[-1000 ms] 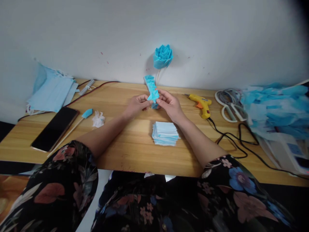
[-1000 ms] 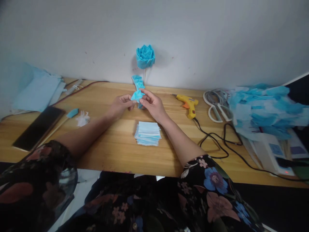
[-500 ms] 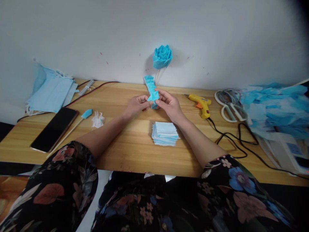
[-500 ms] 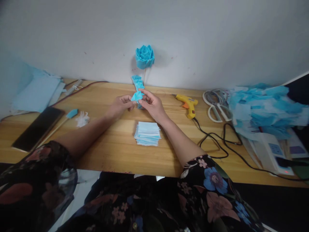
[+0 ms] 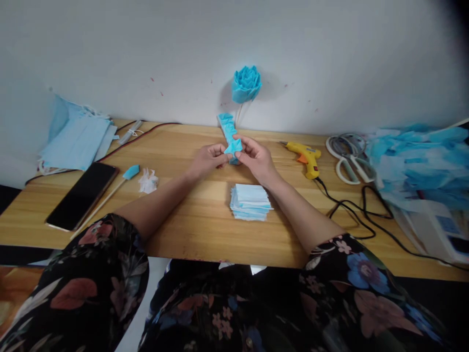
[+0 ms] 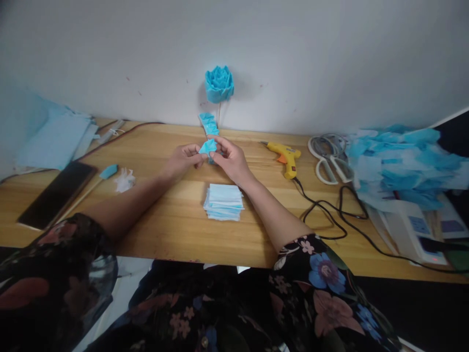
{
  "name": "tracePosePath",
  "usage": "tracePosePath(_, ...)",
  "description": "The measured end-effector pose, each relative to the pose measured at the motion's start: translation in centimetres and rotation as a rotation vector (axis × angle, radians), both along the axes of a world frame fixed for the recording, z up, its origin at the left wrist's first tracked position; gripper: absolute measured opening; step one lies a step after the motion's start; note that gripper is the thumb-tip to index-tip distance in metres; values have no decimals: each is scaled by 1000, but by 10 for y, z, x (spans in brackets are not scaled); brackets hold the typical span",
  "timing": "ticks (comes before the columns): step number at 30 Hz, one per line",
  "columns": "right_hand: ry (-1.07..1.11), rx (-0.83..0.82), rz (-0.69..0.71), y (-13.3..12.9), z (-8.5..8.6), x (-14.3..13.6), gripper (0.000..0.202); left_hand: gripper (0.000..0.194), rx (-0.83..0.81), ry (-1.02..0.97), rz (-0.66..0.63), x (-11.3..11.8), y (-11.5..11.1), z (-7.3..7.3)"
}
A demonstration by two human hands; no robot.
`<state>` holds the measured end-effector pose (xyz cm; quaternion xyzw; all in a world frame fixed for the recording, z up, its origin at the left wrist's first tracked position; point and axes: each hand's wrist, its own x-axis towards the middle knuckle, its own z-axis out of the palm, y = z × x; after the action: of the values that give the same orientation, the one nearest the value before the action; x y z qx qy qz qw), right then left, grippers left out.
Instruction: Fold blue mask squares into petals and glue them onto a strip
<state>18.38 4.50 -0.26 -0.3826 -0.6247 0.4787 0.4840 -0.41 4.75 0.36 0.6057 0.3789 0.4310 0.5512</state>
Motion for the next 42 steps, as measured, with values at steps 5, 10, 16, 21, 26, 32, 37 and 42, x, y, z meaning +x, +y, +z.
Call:
tracePosePath(5, -27, 20, -20, 0, -1, -2, 48, 43, -7, 8, -14, 0, -3, 3)
tracePosePath(10, 73, -115, 95, 2, 4, 4, 54, 43, -9, -33, -3, 0, -2, 1)
tracePosePath(16, 201, -227, 85, 5, 7, 13, 52, 43, -12, -67, 49, -1, 2, -3)
tracePosePath(21, 159, -180, 48, 5, 0, 9, 53, 45, 1, -61, 31, -1, 0, 0)
tracePosePath(26, 122, -91, 27, 4, -4, 4, 60, 46, -9, -45, 27, 0, 0, 0)
tracePosePath(32, 109, -49, -25, 4, -3, 5, 54, 46, -7, -20, 2, 0, 1, -1)
tracePosePath(37, 87, -51, -22, 1, 0, 5, 54, 45, -4, -16, -5, 0, 0, -1)
tracePosePath(42, 15, 24, 34, -2, 0, 0, 63, 46, 19, 81, -50, 0, -1, -1)
